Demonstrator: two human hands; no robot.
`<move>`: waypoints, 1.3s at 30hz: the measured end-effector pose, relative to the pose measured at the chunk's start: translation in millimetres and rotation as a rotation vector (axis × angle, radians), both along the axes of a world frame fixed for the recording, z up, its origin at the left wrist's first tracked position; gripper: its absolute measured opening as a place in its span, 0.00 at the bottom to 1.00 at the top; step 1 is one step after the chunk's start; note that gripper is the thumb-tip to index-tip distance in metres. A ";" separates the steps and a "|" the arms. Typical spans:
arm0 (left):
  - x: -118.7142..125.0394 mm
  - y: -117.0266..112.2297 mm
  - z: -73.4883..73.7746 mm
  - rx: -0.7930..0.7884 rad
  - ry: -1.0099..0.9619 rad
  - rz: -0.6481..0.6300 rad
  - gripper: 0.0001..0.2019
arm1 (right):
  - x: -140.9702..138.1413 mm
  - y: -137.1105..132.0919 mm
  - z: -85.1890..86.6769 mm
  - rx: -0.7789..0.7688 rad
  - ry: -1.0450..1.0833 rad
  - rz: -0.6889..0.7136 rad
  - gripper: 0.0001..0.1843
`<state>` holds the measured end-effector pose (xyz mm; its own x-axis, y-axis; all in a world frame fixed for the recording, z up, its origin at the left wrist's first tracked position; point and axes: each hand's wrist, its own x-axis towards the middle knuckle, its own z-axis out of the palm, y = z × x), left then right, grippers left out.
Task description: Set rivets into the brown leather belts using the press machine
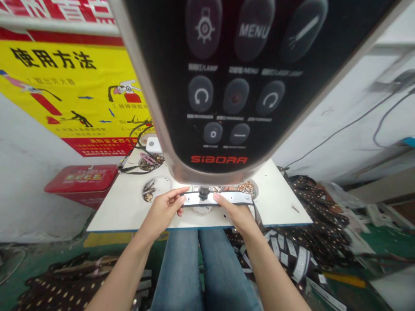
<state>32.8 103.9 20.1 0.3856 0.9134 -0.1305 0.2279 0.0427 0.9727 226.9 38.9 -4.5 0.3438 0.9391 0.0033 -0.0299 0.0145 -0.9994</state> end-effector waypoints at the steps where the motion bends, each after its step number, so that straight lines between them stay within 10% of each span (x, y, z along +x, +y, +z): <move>1: 0.8 -0.5 1.6 0.001 -0.007 0.003 0.27 | -2.8 0.7 -0.9 0.020 0.044 -0.033 0.11; 11: -7.9 -30.8 6.7 -0.042 -0.033 -0.124 0.23 | -6.7 -39.1 10.8 -0.020 -0.053 0.010 0.13; 31: 31.2 -10.8 -8.6 0.217 -0.050 -0.027 0.06 | 20.9 -12.1 -2.3 -0.003 -0.134 -0.058 0.10; 35: 14.4 -8.1 2.8 0.156 -0.076 -0.166 0.10 | 5.5 -26.7 18.5 0.053 0.074 -0.102 0.10; 39: -26.5 -15.4 30.0 0.168 -0.032 -0.308 0.19 | -26.6 -45.8 38.1 -0.001 0.205 0.147 0.12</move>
<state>6.2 88.5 50.1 0.6481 0.7610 0.0279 0.1748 -0.1843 0.9672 200.3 -6.8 33.6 0.1965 0.9791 -0.0532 -0.2339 -0.0059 -0.9722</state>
